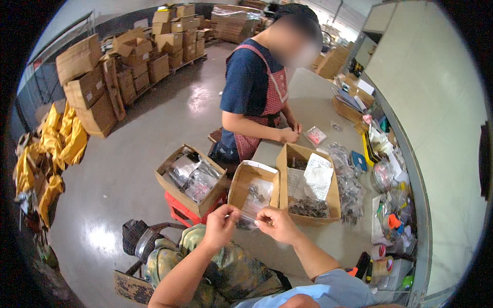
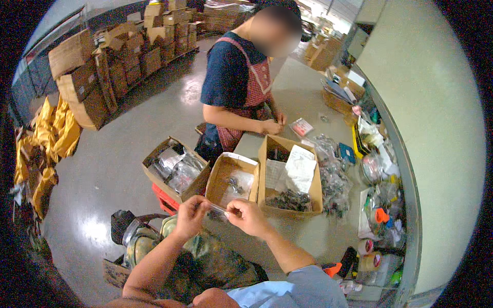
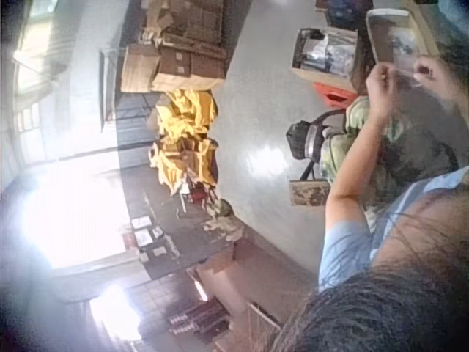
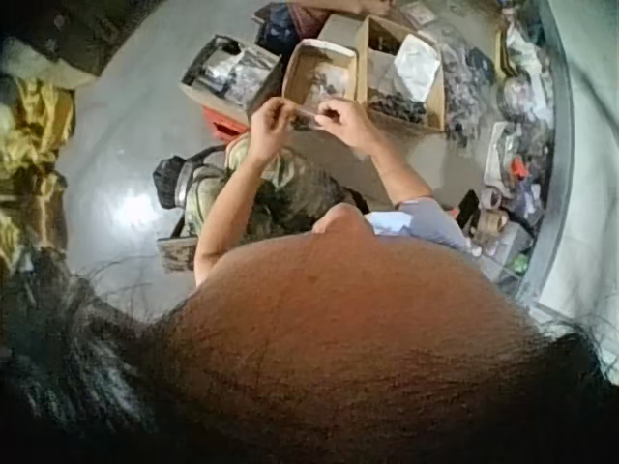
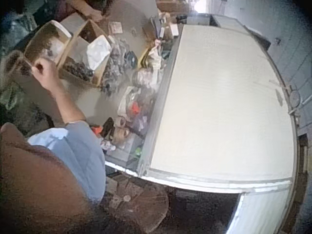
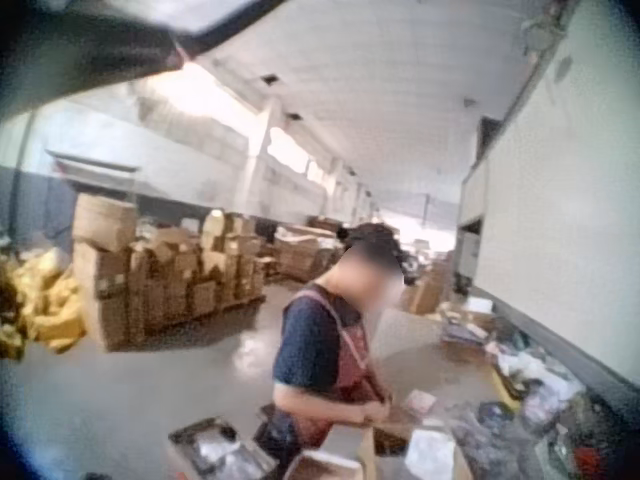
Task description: The person picks up small metal hardware components from a cardboard box and places them into individual plastic bags by hand.
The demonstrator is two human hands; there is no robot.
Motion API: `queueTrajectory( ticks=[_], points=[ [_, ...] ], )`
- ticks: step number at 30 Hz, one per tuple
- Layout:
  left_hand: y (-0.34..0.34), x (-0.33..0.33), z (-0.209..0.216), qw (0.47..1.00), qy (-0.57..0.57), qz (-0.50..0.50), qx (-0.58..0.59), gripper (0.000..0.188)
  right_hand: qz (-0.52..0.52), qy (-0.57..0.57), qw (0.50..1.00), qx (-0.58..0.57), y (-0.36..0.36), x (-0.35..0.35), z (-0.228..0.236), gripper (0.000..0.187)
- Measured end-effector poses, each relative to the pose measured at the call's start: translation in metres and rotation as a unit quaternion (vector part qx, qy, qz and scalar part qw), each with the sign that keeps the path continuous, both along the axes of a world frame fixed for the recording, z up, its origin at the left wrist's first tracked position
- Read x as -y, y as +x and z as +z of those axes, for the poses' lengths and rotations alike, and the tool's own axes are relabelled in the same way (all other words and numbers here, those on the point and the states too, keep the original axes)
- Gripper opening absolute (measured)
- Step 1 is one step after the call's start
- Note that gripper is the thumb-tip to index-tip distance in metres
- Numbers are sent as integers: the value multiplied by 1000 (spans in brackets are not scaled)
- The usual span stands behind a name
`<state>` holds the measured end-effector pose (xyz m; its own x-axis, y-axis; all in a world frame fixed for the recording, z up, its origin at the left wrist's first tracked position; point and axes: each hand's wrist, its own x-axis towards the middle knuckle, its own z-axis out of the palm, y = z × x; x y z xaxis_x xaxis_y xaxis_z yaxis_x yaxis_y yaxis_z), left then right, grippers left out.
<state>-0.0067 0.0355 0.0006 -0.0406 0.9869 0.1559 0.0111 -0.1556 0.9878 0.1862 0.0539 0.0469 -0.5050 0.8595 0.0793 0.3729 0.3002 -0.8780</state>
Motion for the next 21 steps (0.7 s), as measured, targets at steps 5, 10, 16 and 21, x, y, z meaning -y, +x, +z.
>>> queueTrajectory(
  ticks=[5,10,16,21],
  points=[
    [6,0,2,997,-59,-32,34,12,-30,48,998,0,24,9,1,10],
    [13,4,-2,995,-47,-39,75,15,-171,17,984,50,82,7,1,9],
    [10,0,-10,996,-66,-42,32,21,-447,283,830,174,173,-18,42,9],
    [12,-4,-24,997,-70,-44,11,22,-272,202,927,162,126,-41,6,8]
  ],
)
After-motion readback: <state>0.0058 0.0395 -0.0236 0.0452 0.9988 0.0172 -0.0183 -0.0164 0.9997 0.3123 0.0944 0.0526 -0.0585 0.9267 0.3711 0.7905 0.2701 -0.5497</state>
